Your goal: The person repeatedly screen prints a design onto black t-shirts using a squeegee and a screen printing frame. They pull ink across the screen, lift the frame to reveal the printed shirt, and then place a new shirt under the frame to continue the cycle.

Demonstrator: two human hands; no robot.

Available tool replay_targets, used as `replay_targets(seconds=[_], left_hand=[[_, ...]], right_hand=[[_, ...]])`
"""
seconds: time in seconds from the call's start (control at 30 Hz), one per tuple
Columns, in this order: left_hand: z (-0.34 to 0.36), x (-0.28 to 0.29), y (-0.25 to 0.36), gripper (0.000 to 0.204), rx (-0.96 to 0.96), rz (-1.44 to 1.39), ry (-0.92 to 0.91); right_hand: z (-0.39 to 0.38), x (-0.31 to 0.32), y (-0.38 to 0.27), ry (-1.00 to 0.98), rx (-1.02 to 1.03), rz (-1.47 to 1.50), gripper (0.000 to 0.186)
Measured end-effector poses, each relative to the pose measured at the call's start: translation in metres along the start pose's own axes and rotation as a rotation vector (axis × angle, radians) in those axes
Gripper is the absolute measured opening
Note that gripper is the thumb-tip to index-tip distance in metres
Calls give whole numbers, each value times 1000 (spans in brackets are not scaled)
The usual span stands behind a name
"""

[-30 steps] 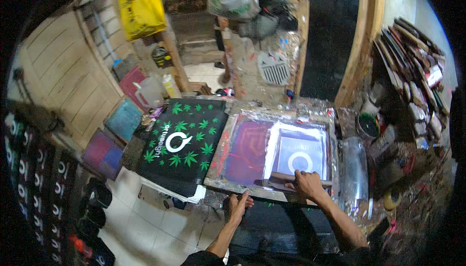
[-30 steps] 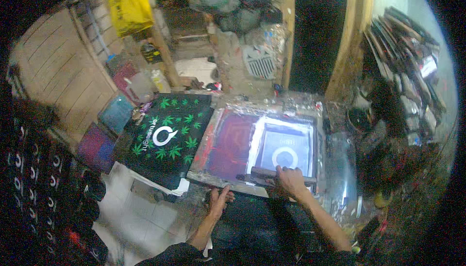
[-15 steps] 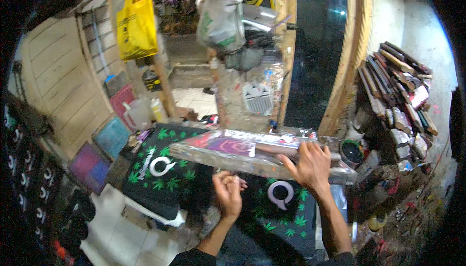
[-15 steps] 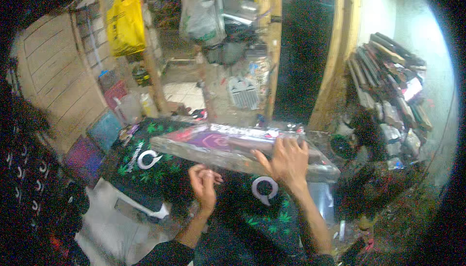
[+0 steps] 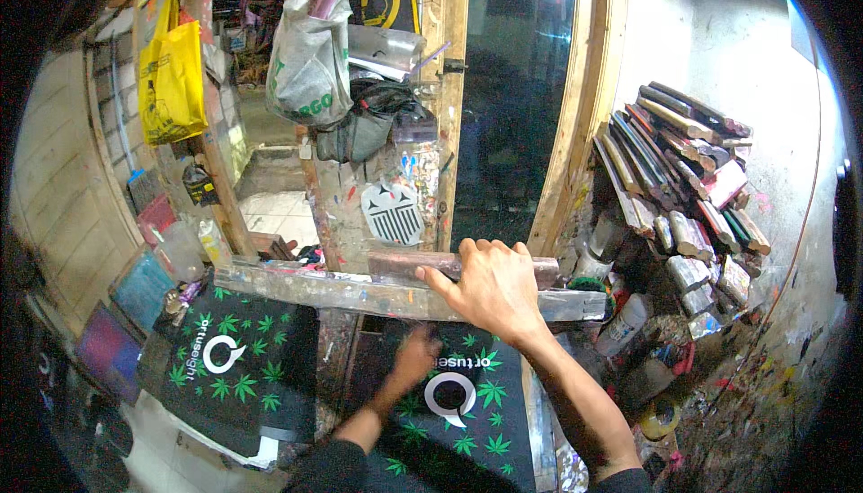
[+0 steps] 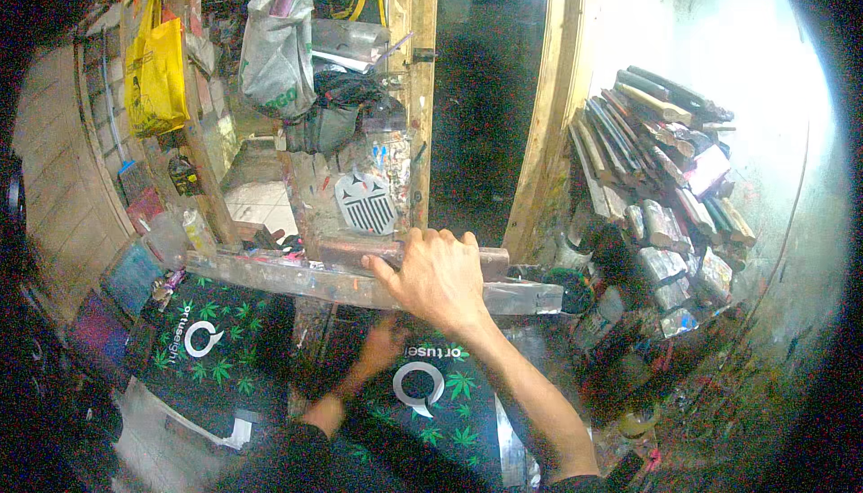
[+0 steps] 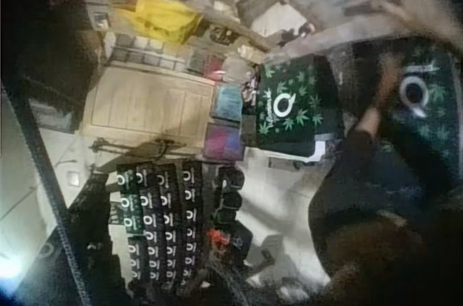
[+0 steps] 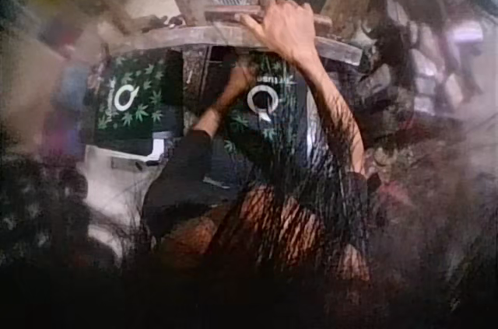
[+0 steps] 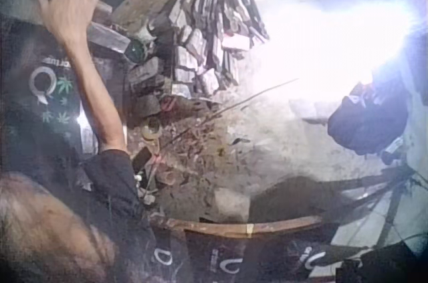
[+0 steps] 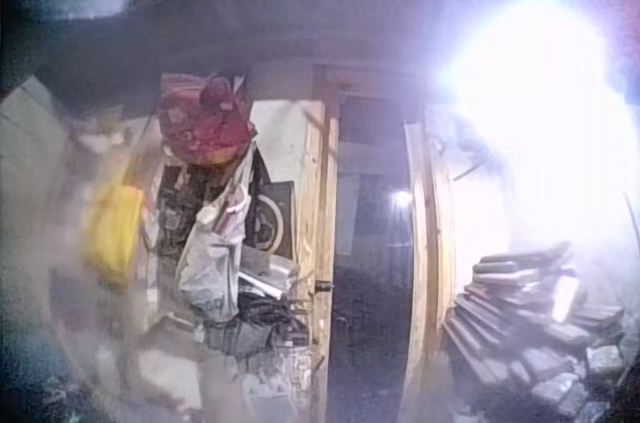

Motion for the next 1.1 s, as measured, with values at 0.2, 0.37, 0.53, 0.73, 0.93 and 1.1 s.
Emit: replay_targets(seconds=[0.2, 0.37, 0.53, 0.73, 0.93, 1.1], left_hand=[[45, -3, -103, 36, -59, 487, -398], [54, 34, -76, 38, -157, 206, -54], [17, 119, -141, 59, 300, -112, 182], [-82, 129, -187, 82, 541, -159, 137], [-99, 124, -177, 67, 483, 9, 386], [-102, 129, -158, 67, 422, 141, 456]], right_hand=[[12, 0, 5, -71, -16, -7, 67], [19, -1, 10, -66, 2, -40, 72], [34, -7, 17, -69, -16, -41, 76], [51, -5, 21, -65, -27, -52, 80], [74, -11, 31, -146, -73, -83, 84], [98, -12, 41, -152, -94, -90, 89]])
Point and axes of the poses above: each hand's wrist, its own z-axis towards the middle knuckle, its own x-axis out of the back of the hand, y = z × x, the point moved 8 cm from there along z, towards the middle knuckle, and after that the axes turned 9 degrees about z, right-handed, at the moved point
